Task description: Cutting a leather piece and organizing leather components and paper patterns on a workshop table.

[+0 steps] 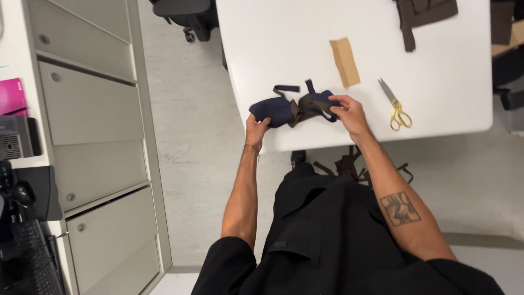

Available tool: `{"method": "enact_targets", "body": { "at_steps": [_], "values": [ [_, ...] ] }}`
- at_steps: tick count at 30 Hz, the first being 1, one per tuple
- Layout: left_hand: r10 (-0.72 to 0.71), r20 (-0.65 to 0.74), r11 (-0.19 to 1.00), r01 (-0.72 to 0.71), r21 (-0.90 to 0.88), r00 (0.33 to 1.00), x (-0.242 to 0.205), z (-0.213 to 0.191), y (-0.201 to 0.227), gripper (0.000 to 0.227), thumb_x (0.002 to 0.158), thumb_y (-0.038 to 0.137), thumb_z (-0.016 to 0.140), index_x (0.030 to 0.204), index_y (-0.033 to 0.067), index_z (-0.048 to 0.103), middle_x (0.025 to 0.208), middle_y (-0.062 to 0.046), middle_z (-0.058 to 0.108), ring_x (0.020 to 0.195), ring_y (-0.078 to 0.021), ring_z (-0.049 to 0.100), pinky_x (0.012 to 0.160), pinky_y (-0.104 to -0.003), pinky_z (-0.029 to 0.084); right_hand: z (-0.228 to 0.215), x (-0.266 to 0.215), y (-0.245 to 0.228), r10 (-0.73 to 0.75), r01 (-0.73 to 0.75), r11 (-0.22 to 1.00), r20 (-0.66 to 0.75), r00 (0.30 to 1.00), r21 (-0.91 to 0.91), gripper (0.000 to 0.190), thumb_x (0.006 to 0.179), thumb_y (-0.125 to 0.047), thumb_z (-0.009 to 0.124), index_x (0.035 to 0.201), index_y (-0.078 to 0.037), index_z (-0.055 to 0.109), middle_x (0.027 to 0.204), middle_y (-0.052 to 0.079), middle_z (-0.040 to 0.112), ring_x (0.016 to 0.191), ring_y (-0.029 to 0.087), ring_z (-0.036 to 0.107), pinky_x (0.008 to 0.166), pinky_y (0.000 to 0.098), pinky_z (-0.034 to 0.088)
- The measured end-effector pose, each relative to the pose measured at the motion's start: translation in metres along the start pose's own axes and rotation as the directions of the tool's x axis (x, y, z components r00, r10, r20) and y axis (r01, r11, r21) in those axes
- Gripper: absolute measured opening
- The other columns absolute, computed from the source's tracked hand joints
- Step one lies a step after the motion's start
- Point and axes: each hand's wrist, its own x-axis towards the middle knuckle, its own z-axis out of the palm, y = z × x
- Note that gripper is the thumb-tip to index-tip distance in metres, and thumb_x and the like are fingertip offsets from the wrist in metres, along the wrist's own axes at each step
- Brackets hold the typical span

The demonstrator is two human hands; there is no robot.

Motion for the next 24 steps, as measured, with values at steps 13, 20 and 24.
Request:
{"method": "enact_targets", "body": {
  "at_steps": [13,20,24],
  "values": [
    [0.283,-0.054,0.64,-0.146,0.754,0.957,-0.037,0.039,0.04,0.116,0.078,0.06,0.084,0.162,0.0067,0.025,0.165,-0.035,0.012,0.153,-0.0512,0.007,0.12,-0.063,0.015,-0.008,-0.019,0.057,0.118,-0.081,0.805,0.025,0.993,-0.588,0.069,0.094,-0.025,0.071,0.156,-0.018,0.042,0.155,0.019,0.037,0.129,0.034,0.058,0.094,0.0435,0.059],
    [0.299,0.259,0.403,-0.367,0.838,0.919,-0.014,0.085,-0.002,0.094,0.068,0.052,0.09,0.14,0.0072,0.049,0.163,-0.025,0.029,0.154,-0.0437,0.019,0.127,-0.054,0.019,0.039,0.015,0.085,0.063,-0.029,0.905,0.067,0.996,-0.424,0.057,0.106,-0.037,0.052,0.153,-0.006,0.042,0.163,0.02,0.03,0.133,0.03,0.052,0.098,0.0397,0.055],
    [0.384,0.293,0.655,-0.482,0.583,0.876,-0.025,0.104,-0.034,0.079,0.074,0.002,0.08,0.146,-0.0004,0.046,0.131,-0.016,0.062,0.132,-0.0359,0.056,0.118,-0.043,0.045,0.054,0.015,0.071,0.158,-0.133,0.932,0.049,0.986,-0.336,0.068,0.108,-0.049,0.05,0.16,-0.007,0.038,0.146,0.02,0.058,0.128,0.024,0.06,0.101,0.0344,0.051]
  ]
}}
